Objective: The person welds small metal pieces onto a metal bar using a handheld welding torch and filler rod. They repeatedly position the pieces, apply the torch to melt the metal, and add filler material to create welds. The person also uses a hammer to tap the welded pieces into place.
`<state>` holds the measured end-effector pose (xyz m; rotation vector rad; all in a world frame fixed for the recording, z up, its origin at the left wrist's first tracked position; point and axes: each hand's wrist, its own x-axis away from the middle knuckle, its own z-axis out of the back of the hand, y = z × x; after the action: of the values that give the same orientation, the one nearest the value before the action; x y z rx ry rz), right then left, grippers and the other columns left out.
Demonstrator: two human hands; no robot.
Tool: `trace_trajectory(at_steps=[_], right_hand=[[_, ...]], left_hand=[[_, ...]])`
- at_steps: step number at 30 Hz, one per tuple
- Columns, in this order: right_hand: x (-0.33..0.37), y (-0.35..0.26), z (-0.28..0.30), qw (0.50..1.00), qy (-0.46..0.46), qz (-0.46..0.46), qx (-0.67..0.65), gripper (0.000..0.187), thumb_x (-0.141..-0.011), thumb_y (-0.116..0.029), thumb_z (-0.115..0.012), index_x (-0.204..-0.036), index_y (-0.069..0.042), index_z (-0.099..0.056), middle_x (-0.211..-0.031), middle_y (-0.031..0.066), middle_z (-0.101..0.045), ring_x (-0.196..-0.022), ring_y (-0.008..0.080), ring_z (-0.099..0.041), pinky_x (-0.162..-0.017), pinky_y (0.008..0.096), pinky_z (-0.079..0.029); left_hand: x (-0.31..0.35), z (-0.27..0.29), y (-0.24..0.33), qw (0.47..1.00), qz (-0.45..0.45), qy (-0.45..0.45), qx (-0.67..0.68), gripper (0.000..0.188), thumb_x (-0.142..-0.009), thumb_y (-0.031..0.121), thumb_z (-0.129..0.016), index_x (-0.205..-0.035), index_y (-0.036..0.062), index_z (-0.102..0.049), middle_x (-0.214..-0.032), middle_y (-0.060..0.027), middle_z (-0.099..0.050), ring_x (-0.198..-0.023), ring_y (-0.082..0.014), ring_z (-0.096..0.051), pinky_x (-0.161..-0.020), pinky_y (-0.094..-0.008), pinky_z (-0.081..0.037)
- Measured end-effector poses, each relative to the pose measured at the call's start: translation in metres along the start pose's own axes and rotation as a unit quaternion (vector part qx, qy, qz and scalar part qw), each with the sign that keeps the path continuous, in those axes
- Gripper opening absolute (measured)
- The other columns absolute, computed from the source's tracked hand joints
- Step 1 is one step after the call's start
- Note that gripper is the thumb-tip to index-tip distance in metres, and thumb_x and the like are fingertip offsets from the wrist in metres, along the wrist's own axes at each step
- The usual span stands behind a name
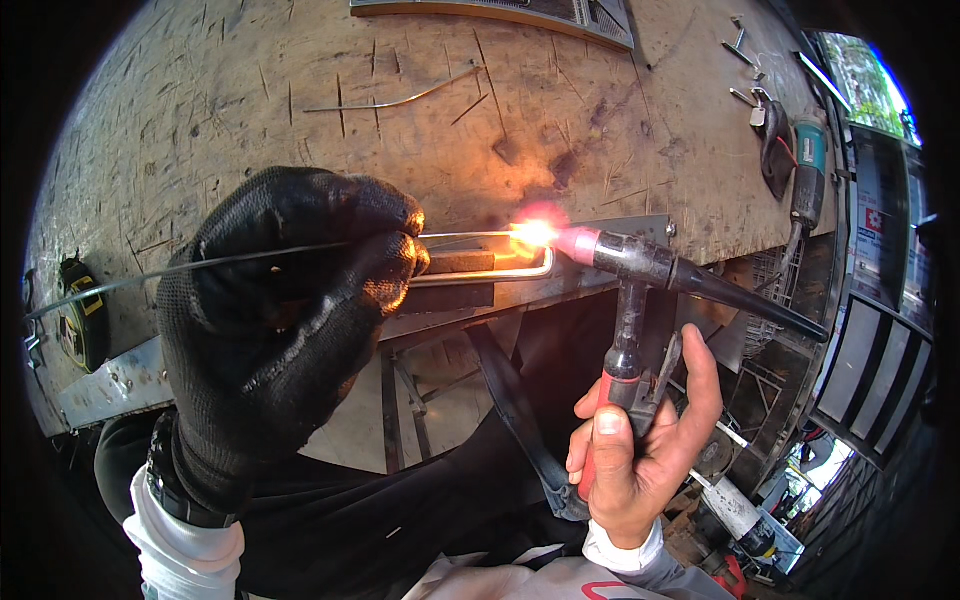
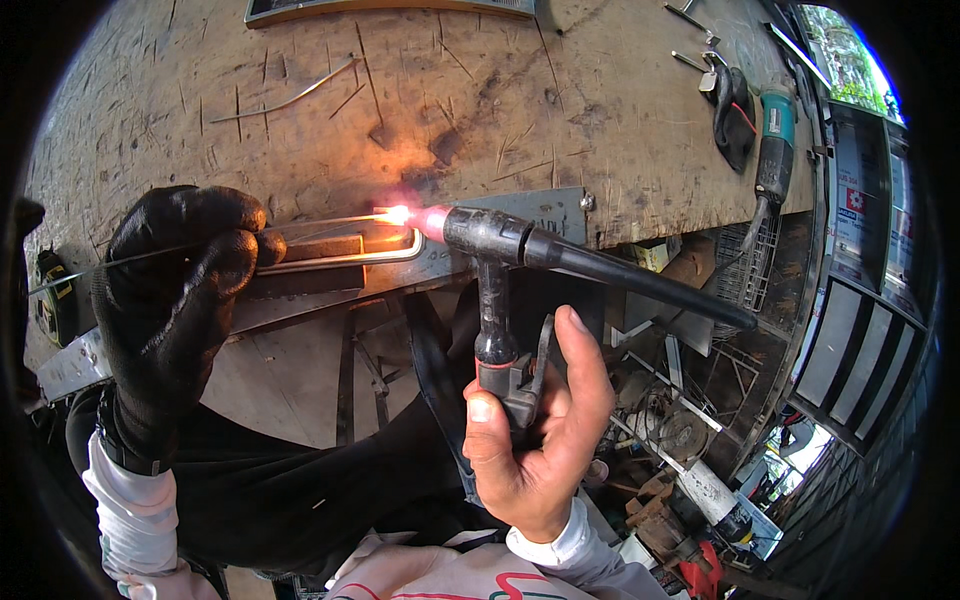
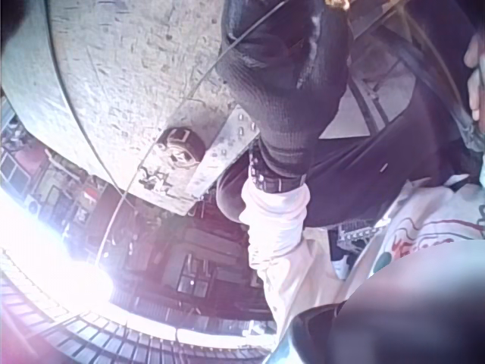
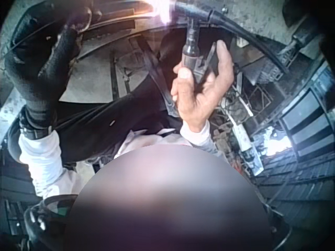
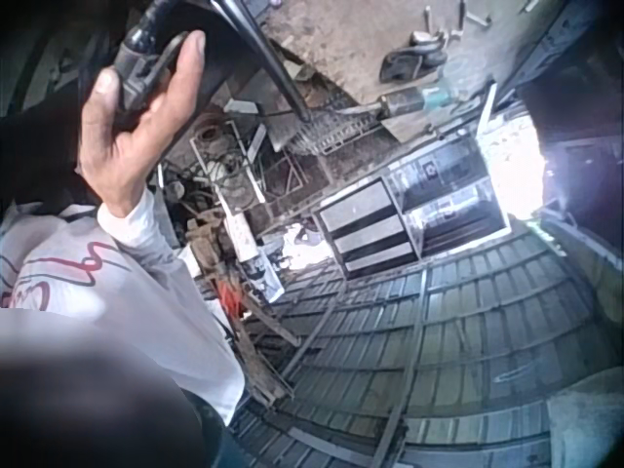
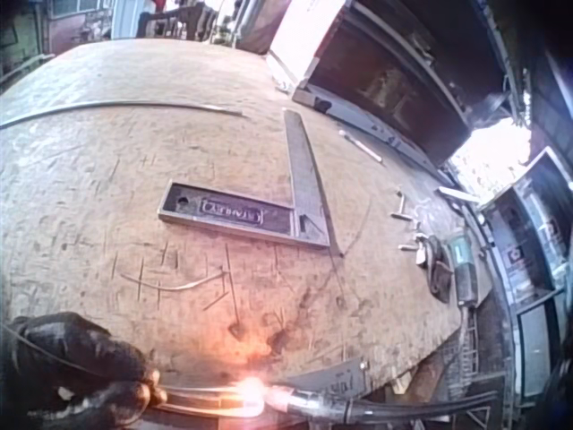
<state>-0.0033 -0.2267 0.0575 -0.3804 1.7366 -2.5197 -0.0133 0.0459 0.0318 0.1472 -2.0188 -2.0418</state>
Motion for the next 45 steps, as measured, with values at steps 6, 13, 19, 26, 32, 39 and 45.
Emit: trace_trajectory(at_steps=[6, 13, 19, 26, 32, 39, 45], right_hand=[[0.021, 0.035, 0.010, 0.998, -0.022, -0.006, 0.053, 0.063, -0.097, -0.005, -0.064, -0.151, 0.000, -0.031, -0.101, 0.0151, -0.064, -0.066, 0.0115, -0.060, -0.057, 0.0249, -0.050], [0.004, 0.005, 0.004, 1.000, 0.003, -0.019, 0.001, 0.074, -0.097, -0.005, -0.062, -0.156, 0.001, -0.019, -0.102, 0.0162, -0.064, -0.063, 0.0083, -0.058, -0.055, 0.0220, -0.050], [-0.007, -0.011, -0.007, 0.999, -0.005, -0.006, -0.034, 0.077, -0.095, -0.004, -0.065, -0.155, 0.003, -0.018, -0.109, 0.0184, -0.064, -0.068, 0.0104, -0.062, -0.059, 0.0227, -0.053], [-0.004, -0.003, -0.003, 0.999, -0.018, 0.017, 0.021, 0.078, -0.096, -0.006, -0.064, -0.157, -0.001, -0.014, -0.105, 0.0165, -0.063, -0.073, 0.0141, -0.062, -0.062, 0.0247, -0.052], [-0.003, 0.002, -0.003, 0.996, -0.019, 0.045, 0.069, 0.078, -0.096, -0.007, -0.063, -0.157, -0.001, -0.014, -0.103, 0.0168, -0.063, -0.068, 0.0126, -0.060, -0.059, 0.0239, -0.051], [-0.001, -0.009, -0.006, 1.000, 0.000, 0.003, 0.002, 0.078, -0.097, -0.007, -0.063, -0.157, -0.002, -0.014, -0.101, 0.0171, -0.063, -0.062, 0.0108, -0.057, -0.055, 0.0229, -0.049], [-0.001, -0.010, -0.007, 1.000, -0.009, -0.007, 0.000, 0.076, -0.094, -0.003, -0.065, -0.154, 0.005, -0.018, -0.133, 0.0246, -0.053, -0.083, 0.0161, -0.066, -0.071, 0.0263, -0.056]], left_hand=[[-0.001, 0.001, 0.003, 1.000, 0.011, -0.007, -0.016, 0.027, -0.094, 0.001, -0.067, -0.121, -0.0012, -0.063, -0.117, -0.0149, -0.069, -0.104, -0.0248, -0.070, -0.094, -0.0374, -0.055], [0.001, 0.004, 0.002, 0.999, -0.022, -0.022, -0.039, 0.033, -0.094, -0.004, -0.066, -0.127, -0.0024, -0.059, -0.114, -0.0142, -0.071, -0.103, -0.0221, -0.071, -0.091, -0.0354, -0.056], [0.000, -0.004, -0.008, 0.996, -0.028, 0.028, 0.077, 0.032, -0.096, -0.005, -0.063, -0.128, -0.0005, -0.060, -0.114, -0.0132, -0.071, -0.103, -0.0207, -0.071, -0.091, -0.0345, -0.055], [-0.002, 0.002, -0.005, 0.999, -0.018, 0.005, -0.027, 0.026, -0.096, 0.003, -0.066, -0.121, 0.0002, -0.064, -0.110, -0.0113, -0.070, -0.098, -0.0210, -0.071, -0.090, -0.0340, -0.055], [-0.002, 0.002, 0.000, 1.000, 0.009, -0.007, -0.002, 0.030, -0.094, -0.001, -0.064, -0.124, -0.0017, -0.062, -0.112, -0.0129, -0.069, -0.103, -0.0234, -0.069, -0.090, -0.0344, -0.054], [0.001, 0.009, 0.013, 0.998, 0.045, -0.033, -0.039, 0.033, -0.093, -0.003, -0.064, -0.126, -0.0026, -0.060, -0.117, -0.0145, -0.069, -0.105, -0.0241, -0.069, -0.093, -0.0350, -0.054], [-0.002, -0.001, -0.001, 0.999, -0.028, 0.024, 0.032, 0.030, -0.096, 0.003, -0.066, -0.126, -0.0002, -0.063, -0.115, -0.0132, -0.070, -0.101, -0.0230, -0.071, -0.093, -0.0349, -0.055]])
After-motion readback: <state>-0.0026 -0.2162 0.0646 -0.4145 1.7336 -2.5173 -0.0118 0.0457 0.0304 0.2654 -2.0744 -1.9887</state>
